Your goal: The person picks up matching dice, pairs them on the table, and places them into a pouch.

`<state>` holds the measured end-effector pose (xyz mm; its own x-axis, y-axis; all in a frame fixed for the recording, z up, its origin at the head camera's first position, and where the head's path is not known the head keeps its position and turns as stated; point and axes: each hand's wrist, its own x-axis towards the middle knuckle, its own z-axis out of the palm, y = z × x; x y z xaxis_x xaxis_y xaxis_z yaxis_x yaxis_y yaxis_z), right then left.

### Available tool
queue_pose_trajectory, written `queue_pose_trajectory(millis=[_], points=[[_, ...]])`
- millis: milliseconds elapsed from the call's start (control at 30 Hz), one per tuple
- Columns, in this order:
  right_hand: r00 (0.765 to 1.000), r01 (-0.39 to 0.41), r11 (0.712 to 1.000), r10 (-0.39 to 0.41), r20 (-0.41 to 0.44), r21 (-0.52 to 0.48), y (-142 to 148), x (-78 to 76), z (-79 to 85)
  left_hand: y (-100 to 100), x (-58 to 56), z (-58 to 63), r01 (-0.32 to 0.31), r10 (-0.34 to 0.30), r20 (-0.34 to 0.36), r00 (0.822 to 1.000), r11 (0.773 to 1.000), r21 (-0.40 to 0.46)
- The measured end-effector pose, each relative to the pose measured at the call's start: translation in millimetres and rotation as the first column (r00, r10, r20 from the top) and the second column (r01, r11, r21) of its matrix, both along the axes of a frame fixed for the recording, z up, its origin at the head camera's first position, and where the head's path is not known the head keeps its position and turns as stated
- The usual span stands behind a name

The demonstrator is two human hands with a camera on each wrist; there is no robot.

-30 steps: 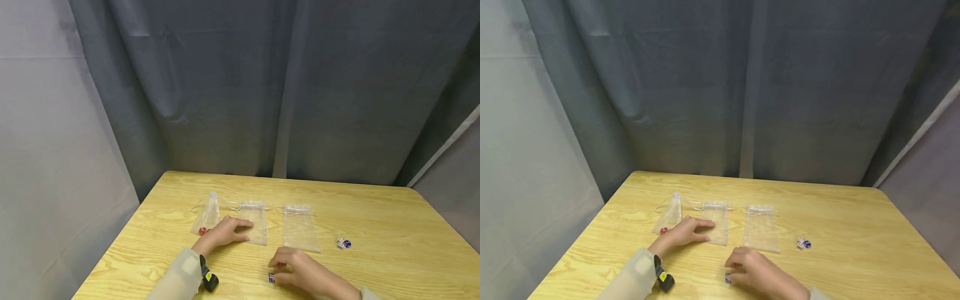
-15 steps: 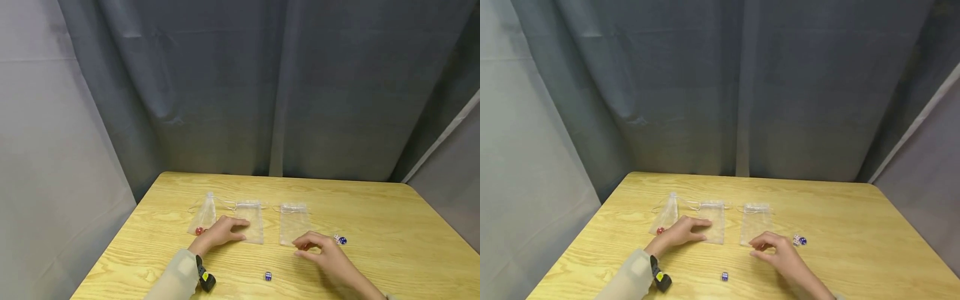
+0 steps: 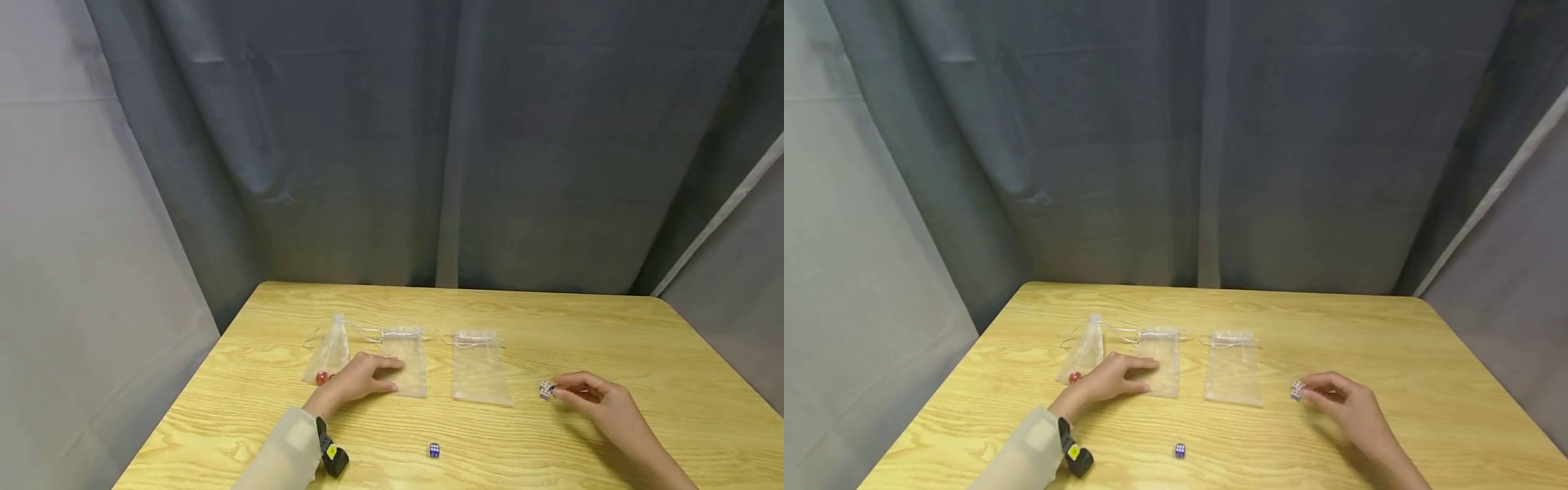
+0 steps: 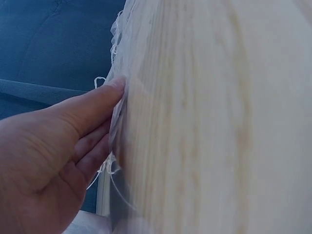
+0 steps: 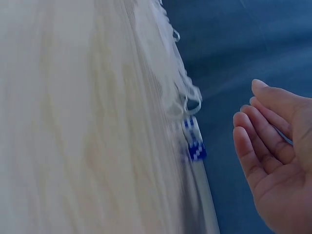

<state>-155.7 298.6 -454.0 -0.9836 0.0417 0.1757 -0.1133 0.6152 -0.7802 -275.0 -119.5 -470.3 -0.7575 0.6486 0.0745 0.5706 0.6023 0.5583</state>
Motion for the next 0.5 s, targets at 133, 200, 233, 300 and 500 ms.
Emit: queue_pose_trajectory(millis=[133, 200, 233, 300, 500], points=[[0.998, 0.057, 0.996, -0.057, 0.003, 0.066, 9, -4.2, -0.4, -3, 0.4, 0.0, -0.007, 0.007, -0.001, 1.0, 1.0, 0.0], [0.998, 0.059, 0.993, -0.056, -0.034, 0.098, 10, -6.4, -1.4, -4, 0.5, 0.0, -0.011, 0.011, -0.003, 1.0, 1.0, -0.001], [0.997, 0.055, 0.992, -0.048, -0.062, 0.112, 10, -7.6, -1.9, -5, 0.6, -0.1, -0.013, 0.013, -0.003, 1.0, 1.0, -0.001], [0.991, 0.046, 0.988, -0.027, -0.128, 0.15, 10, -10.3, -3.9, -6, 1.4, 0.2, -0.016, 0.016, -0.001, 1.0, 1.0, -0.001], [0.969, 0.026, 0.967, 0.039, -0.244, 0.254, 10, -21.1, -11.4, -6, 2.9, 0.8, -0.024, 0.024, 0.003, 1.0, 1.0, -0.007]])
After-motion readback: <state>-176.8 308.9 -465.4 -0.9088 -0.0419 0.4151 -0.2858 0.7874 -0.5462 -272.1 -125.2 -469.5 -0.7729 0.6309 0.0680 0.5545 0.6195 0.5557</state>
